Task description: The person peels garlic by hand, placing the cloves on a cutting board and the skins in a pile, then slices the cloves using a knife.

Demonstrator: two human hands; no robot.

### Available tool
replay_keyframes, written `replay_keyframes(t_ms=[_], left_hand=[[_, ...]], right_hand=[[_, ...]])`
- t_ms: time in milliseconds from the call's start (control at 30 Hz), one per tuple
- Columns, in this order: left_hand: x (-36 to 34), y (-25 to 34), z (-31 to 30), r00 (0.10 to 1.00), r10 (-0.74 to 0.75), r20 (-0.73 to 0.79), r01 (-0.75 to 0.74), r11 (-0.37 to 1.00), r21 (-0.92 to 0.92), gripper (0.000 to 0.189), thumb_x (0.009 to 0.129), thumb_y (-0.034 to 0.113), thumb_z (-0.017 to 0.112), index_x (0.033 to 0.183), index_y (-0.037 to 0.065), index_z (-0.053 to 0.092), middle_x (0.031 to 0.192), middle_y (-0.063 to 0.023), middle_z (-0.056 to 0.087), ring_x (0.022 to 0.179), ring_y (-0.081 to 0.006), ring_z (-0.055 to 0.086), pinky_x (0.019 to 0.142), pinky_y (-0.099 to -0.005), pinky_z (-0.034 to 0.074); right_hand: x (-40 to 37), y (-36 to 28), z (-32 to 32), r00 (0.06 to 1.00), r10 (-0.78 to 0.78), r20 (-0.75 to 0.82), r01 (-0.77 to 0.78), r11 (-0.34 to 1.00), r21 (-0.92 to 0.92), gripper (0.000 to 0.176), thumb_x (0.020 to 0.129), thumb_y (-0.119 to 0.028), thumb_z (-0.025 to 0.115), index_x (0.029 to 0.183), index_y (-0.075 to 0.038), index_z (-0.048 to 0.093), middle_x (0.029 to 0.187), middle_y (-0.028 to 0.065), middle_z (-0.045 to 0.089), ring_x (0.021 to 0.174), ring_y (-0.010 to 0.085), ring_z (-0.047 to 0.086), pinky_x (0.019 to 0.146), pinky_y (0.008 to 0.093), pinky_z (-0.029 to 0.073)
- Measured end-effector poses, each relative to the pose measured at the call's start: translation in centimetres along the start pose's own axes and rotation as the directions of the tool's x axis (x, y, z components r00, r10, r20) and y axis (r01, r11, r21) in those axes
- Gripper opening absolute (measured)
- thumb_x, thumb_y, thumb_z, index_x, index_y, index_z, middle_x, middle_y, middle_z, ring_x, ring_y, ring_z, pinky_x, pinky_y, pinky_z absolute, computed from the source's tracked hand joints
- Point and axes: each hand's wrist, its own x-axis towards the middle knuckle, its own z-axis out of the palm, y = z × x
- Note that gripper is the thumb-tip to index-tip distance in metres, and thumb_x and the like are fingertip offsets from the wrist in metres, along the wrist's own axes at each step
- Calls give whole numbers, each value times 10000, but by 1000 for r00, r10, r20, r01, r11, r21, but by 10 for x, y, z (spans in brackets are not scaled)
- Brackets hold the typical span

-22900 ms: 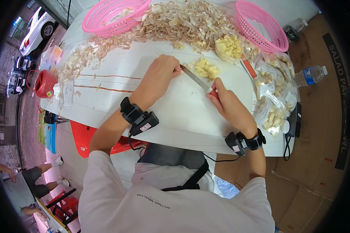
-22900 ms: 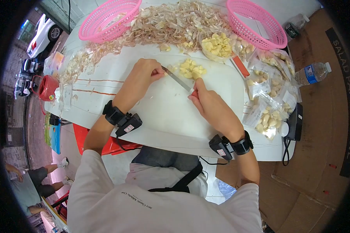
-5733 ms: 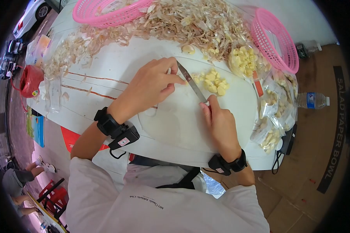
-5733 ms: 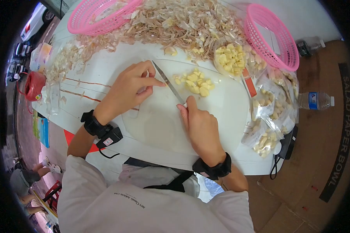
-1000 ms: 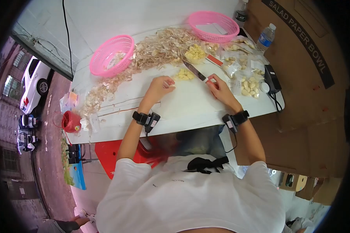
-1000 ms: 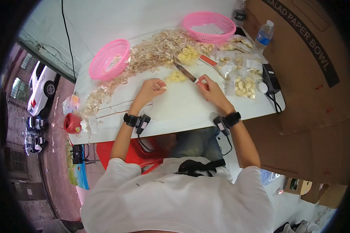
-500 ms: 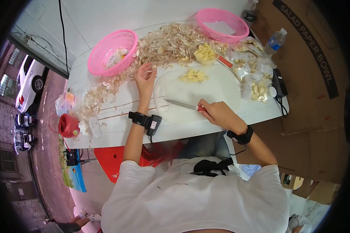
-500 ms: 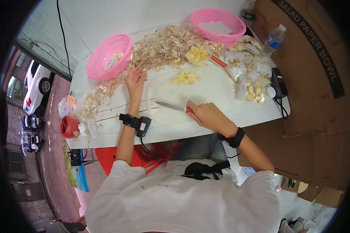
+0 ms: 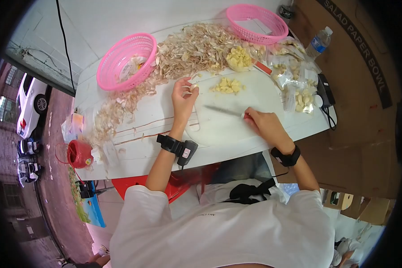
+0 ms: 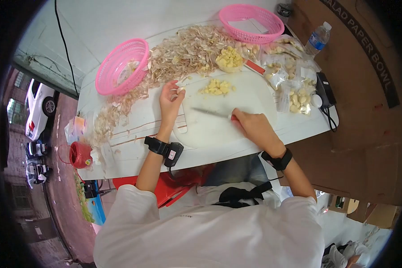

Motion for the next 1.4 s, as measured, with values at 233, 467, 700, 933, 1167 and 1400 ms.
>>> replay_keyframes(t_ms=[233, 467, 700, 933, 1167, 1400], left_hand=[[-1, 1, 1, 1000, -21, -10, 21, 1000, 13, 423, 804, 21, 660, 1201, 81, 529, 973, 4, 514, 846, -78, 533, 667, -206, 428], [1, -2, -2, 979, 0, 204, -17, 996, 84, 411, 748, -7, 661, 1139, 85, 569, 971, 19, 520, 835, -70, 516, 669, -206, 427], [-3, 4, -1, 922, -14, 387, -88, 965, 246, 374, 722, 62, 729, 1077, 115, 625, 862, 44, 549, 828, -88, 518, 747, -263, 396], [-4, 2, 0, 916, 22, 402, -141, 952, 270, 380, 733, 83, 734, 1094, 110, 619, 860, 36, 551, 846, -92, 527, 752, -257, 387], [-6, 8, -1, 902, 5, 431, -161, 932, 325, 398, 731, 72, 726, 1109, 119, 611, 869, 38, 558, 847, -94, 534, 775, -279, 384], [-7, 10, 0, 904, 56, 423, -213, 919, 332, 426, 729, 45, 710, 1131, 126, 598, 899, 34, 562, 853, -96, 541, 764, -275, 395]], right_hand=[[2, 7, -8, 992, 85, -96, -88, 996, -26, 150, 927, -219, 542, 979, -84, 504, 790, 110, 664, 680, 294, 645, 551, 408, 493], [-7, 21, -25, 957, 207, -205, -231, 967, -104, 137, 907, -200, 572, 967, -90, 517, 809, 87, 671, 671, 273, 649, 538, 392, 492], [-23, 30, -34, 959, 203, -198, -225, 970, -95, 127, 889, -194, 589, 955, -94, 550, 797, 88, 666, 681, 271, 643, 559, 379, 484], [-34, 26, -41, 972, 165, -165, -189, 972, -139, 127, 881, -207, 605, 940, -101, 568, 759, 76, 635, 661, 273, 627, 553, 373, 475], [-34, 21, -39, 981, 115, -156, -139, 979, -151, 130, 872, -212, 618, 952, -113, 593, 735, 65, 610, 648, 254, 627, 547, 369, 476], [-31, 24, -40, 965, 162, -206, -187, 976, -111, 101, 867, -188, 618, 913, -99, 607, 753, 74, 628, 655, 269, 628, 556, 371, 479]])
